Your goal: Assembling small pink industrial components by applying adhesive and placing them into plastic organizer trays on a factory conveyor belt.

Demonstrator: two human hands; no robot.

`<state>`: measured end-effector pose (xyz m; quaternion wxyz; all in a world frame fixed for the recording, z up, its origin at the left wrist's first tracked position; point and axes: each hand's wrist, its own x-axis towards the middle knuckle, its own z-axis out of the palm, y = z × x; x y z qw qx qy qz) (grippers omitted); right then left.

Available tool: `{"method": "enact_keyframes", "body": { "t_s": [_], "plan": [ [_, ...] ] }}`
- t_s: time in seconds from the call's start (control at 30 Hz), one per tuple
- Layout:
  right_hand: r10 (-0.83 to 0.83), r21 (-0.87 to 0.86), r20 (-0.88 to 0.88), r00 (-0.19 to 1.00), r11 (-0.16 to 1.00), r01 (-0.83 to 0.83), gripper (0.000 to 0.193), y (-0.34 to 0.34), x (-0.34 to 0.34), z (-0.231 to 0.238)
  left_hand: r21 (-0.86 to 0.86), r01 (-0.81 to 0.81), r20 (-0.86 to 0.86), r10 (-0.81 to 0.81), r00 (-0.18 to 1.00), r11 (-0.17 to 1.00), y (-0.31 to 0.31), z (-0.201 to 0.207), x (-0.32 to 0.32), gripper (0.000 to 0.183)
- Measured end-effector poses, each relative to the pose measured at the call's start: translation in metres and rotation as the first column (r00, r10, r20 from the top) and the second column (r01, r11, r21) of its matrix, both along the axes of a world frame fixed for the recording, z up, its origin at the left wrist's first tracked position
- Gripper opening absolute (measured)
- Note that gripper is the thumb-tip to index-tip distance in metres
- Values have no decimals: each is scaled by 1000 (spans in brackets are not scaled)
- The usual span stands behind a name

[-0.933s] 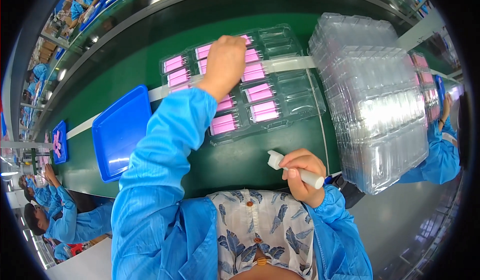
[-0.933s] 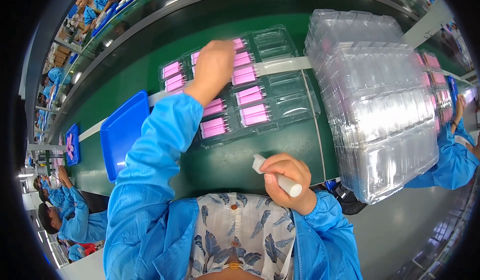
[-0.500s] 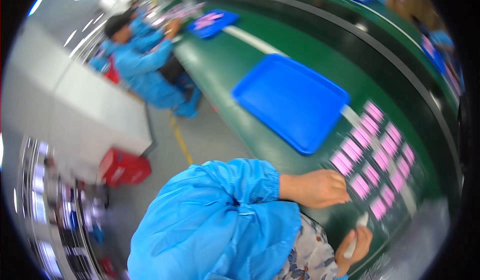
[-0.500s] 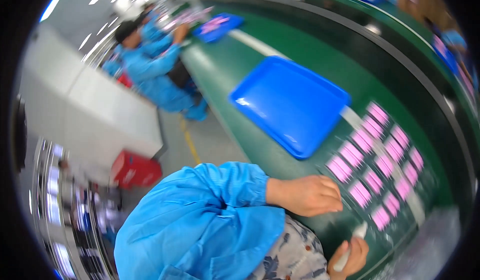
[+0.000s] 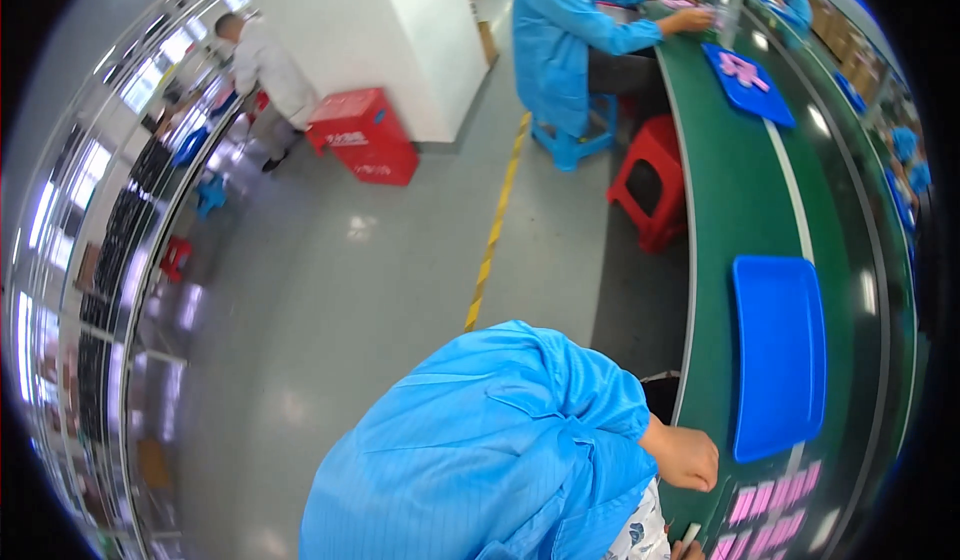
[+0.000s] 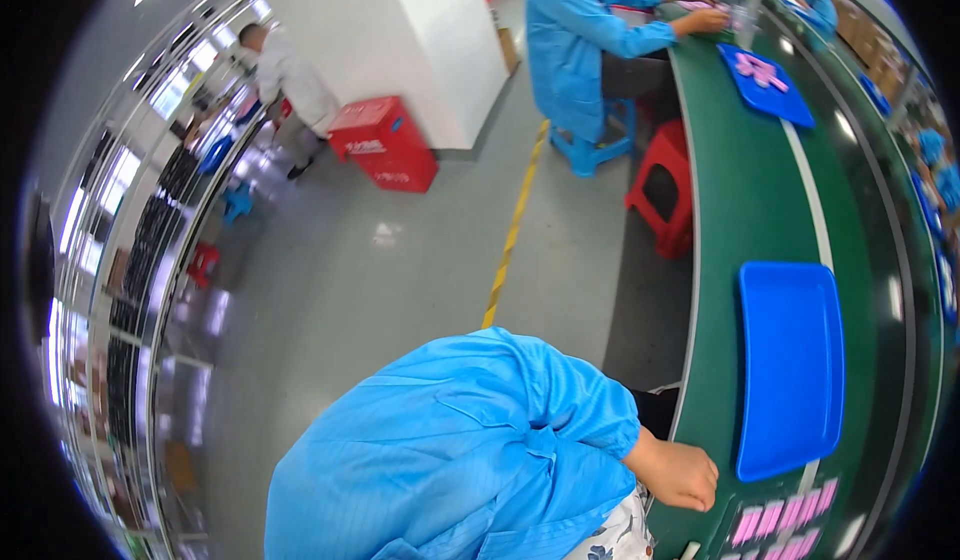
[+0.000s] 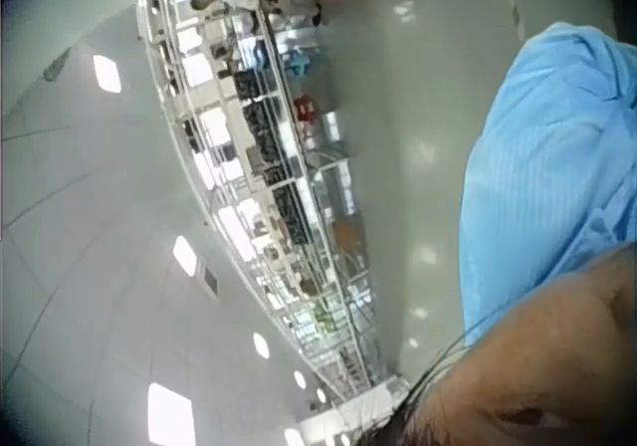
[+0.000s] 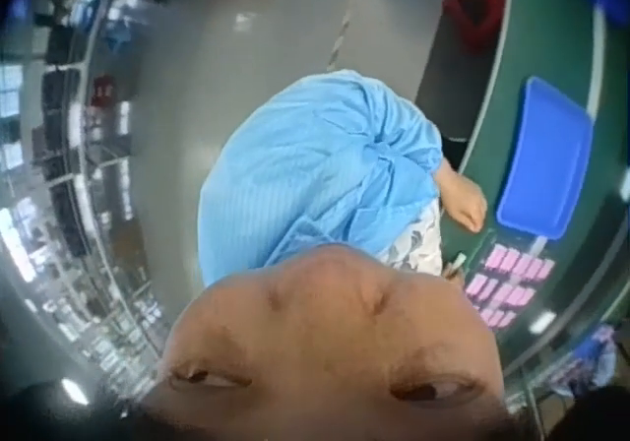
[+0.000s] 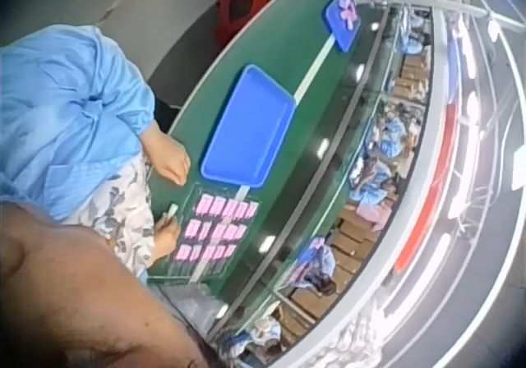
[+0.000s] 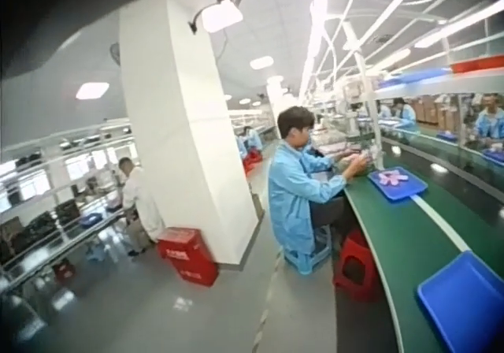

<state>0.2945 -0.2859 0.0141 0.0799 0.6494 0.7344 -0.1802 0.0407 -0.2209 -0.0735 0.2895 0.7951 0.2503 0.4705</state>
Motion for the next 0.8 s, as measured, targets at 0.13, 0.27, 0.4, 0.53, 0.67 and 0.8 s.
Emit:
{"method": "enact_keyframes", "body": {
  "t_s": [0.13,0.27,0.4,0.53,0.67,0.8],
  "plan": [
    [201,323,153,968,915,-241,33,4,0,-14,-45,-34,46,36,998,998,-1,-5,-1,14],
    [160,328,150,976,923,-202,31,8,-2,-15,-50,-52,51,54,997,997,-3,-6,-3,13],
    [160,434,143,977,877,-207,30,9,18,-27,-55,-41,19,42,999,998,-3,-1,-4,13],
    [868,983,11,497,80,-162,32,45,29,-62,-60,-28,-4,28,1000,998,-4,3,-1,13],
    [14,428,3,1000,904,-13,32,-6,-9,-3,-128,27,69,-19,997,991,1,2,-2,15],
    [90,691,-190,978,720,68,24,17,25,13,310,-214,-2,226,974,927,17,96,-63,16]
  ]
}}
